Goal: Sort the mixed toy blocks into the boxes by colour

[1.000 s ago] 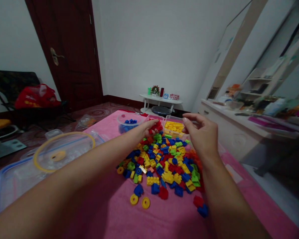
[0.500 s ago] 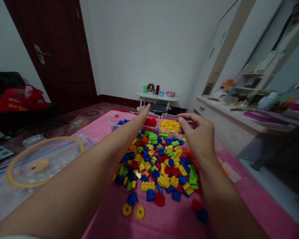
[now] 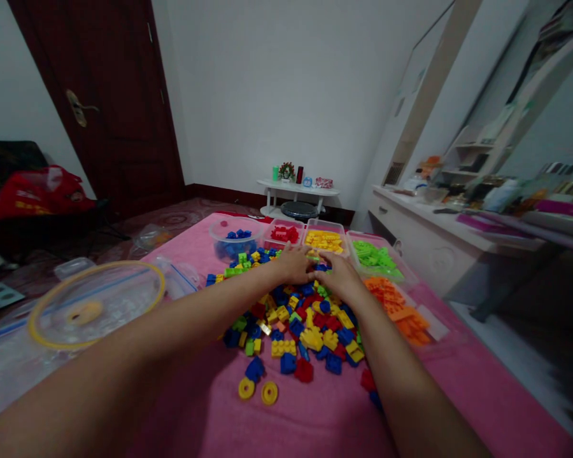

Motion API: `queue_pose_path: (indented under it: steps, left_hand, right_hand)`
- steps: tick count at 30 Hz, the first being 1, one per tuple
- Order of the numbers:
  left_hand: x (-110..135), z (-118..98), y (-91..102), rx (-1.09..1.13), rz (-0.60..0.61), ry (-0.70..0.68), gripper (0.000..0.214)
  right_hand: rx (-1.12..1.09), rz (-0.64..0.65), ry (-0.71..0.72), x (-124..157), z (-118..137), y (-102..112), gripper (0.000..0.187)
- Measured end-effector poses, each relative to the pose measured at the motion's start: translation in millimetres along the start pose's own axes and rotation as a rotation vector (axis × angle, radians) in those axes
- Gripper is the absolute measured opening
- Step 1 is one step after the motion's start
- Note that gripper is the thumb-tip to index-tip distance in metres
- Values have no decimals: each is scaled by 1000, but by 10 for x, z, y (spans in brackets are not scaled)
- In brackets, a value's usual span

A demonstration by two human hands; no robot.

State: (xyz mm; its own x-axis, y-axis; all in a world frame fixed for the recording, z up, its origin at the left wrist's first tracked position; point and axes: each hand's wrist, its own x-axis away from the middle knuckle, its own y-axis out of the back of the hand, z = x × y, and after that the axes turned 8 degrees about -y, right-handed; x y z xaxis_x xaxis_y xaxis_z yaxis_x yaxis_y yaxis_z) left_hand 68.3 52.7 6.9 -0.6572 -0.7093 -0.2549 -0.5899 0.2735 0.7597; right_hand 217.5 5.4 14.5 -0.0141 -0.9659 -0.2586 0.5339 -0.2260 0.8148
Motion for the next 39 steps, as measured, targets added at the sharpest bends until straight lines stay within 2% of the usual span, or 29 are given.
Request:
queue_pose_path:
  steps: [3,6,10,14,17,23,26,29,31,34,36,39]
  left_hand:
    - [165,2,-10,-216,1,-45,34]
    - [340,0,68,-223,2,-102,27]
    - [575,-26,203,-224,0,-189,29]
    - [723,-14,308,-237,-44,-95,24]
    - [755,8,392,-159,-36,-59,17]
    - [763,-130,577,-117,-81,-59,23]
    - [768,-224,645,-156,-177,-2,25]
    - [771,-266,664,-157,-287,78,43]
    - [772,-276,643,-76,-264,140,50]
    - [766,-284,568,160,-213,251,50]
    - [754,-289,505,375,-208,343,45]
    - [731,-300,426,681,-193,455,34]
  right_hand:
    - [87,53,-4,40,-48,-103,56]
    - [135,96,8,91,-3,-133,53]
    - [121,207,101,140,125,-99,55]
    - [-56,296,205,150,222,-34,50]
    - [-90,316,248,136,252,17,46]
    - [-14,203,201,142,315,221,26]
    - [29,274,192,201,380,369,23]
    - [138,395,199,299,480,454,18]
    - [279,442,162,374,561,442,16]
    - [463,424,126,461,656,343,17]
    - [488,405,144,477,674,278,12]
    - [411,344,137,426,639,268,7]
